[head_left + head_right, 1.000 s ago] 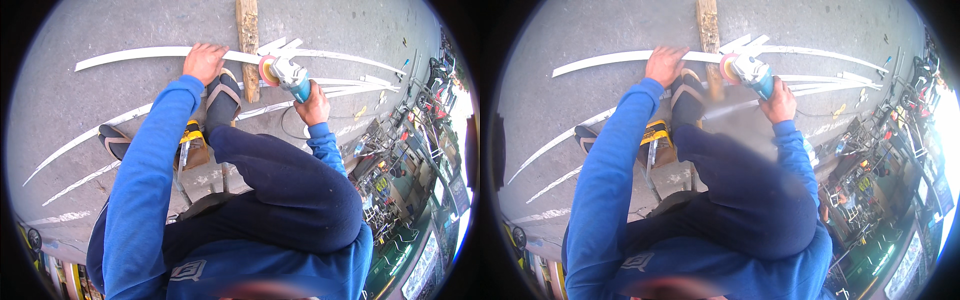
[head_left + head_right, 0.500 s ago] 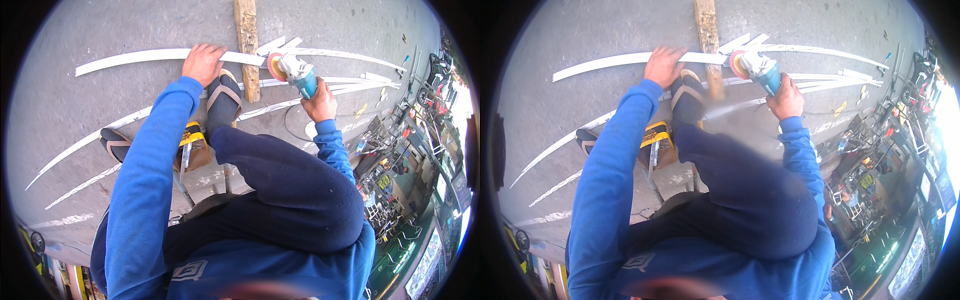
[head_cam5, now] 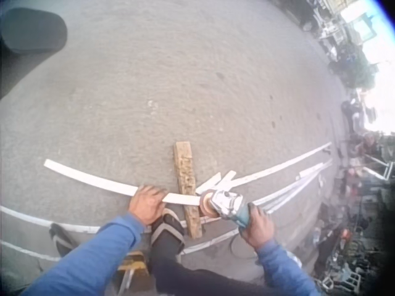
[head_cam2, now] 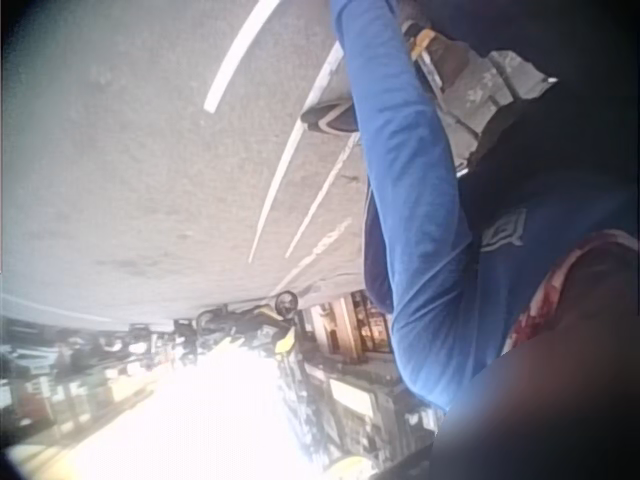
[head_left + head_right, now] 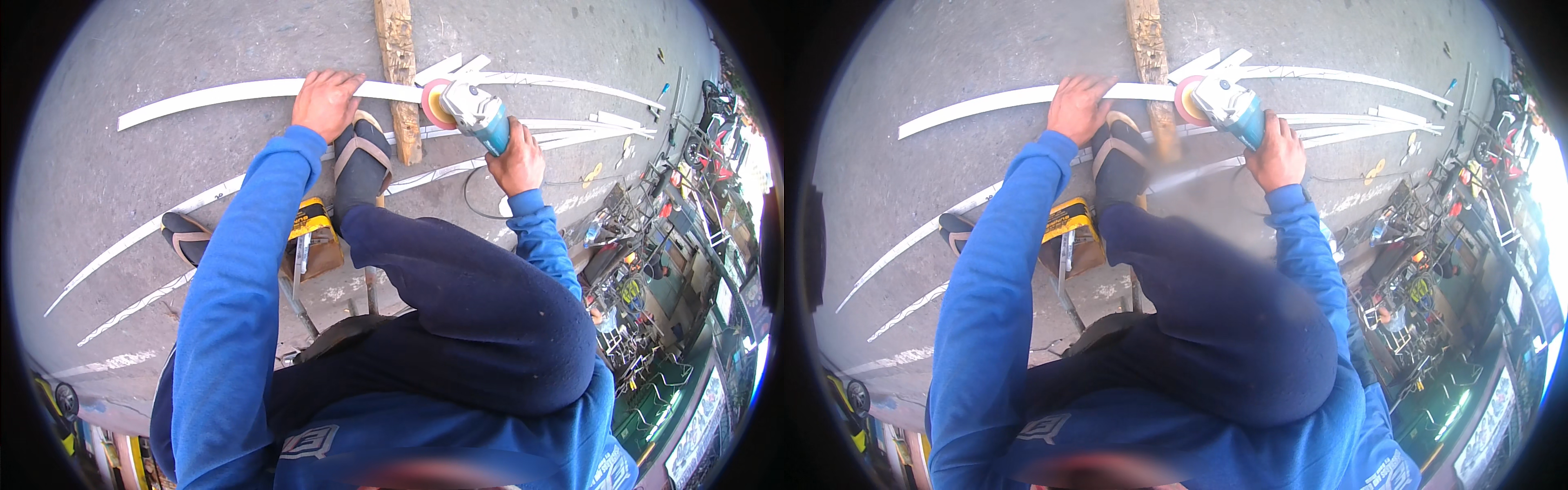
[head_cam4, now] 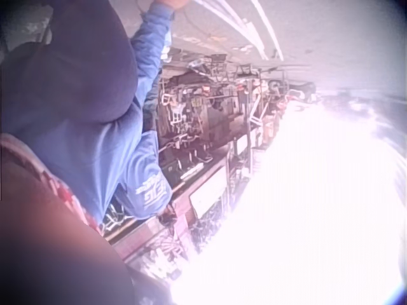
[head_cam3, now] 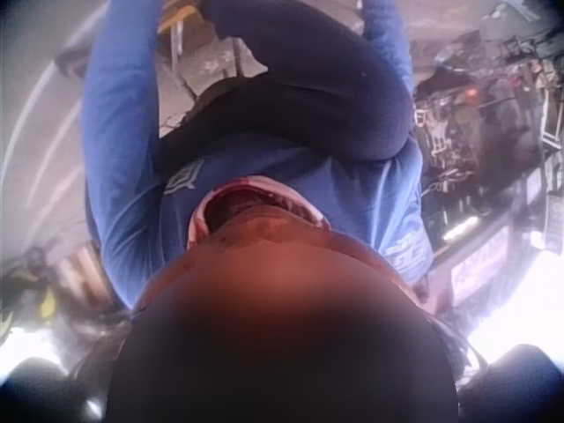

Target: The person uses an angle grinder to cut several white metal rods into shorter pieces. The rods are held in place by a wooden block and the person's foot while the grinder is applied to make the cuts.

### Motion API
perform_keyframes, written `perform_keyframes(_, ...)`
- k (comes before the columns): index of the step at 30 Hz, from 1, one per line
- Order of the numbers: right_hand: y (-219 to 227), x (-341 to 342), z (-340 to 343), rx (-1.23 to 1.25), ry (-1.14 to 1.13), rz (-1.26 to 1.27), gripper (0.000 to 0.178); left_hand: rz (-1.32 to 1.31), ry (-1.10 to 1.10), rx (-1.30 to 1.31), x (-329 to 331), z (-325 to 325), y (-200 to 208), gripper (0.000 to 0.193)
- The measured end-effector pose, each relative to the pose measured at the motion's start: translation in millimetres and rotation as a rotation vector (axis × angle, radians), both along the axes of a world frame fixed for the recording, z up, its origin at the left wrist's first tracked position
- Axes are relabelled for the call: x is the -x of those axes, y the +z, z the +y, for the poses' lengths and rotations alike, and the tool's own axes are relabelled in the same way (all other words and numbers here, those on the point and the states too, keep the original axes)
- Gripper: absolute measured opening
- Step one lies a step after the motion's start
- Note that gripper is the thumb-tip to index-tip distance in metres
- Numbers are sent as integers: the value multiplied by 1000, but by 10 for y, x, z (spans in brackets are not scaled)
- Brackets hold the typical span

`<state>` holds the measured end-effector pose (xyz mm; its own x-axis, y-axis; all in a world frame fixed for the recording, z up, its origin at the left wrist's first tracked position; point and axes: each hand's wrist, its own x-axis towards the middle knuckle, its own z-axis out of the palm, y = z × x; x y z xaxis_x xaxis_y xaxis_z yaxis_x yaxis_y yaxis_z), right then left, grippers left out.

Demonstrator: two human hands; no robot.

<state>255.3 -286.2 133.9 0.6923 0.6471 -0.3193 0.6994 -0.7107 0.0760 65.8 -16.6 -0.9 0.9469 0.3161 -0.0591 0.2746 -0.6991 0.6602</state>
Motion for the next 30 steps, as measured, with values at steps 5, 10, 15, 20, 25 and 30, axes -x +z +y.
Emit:
perform_keyframes(5, -25, -32, 10, 18, 5, 6, 71, 26, -9, -3, -1, 7, 16, 39)
perform_keyframes(10, -30, 14, -17, -7, -9, 19, 72, 50, -11, -14, -13, 7, 45, 38)
perform_keyframes(15, -61, 8, 4, -3, -51, 30, 72, 64, -18, -14, -6, 10, 30, 38)
perform_keyframes(20, -4, -27, 54, -25, -214, 1, 71, 51, -10, -16, -73, 51, 171, 34)
perform_keyframes(25, 66, 126, 101, -190, -634, 107, 68, 470, -155, 160, -464, 259, 351, 32)
perform_keyframes(30, -50, 218, -27, -424, -799, 283, 57, 84, 51, 259, -608, 285, 345, 40)
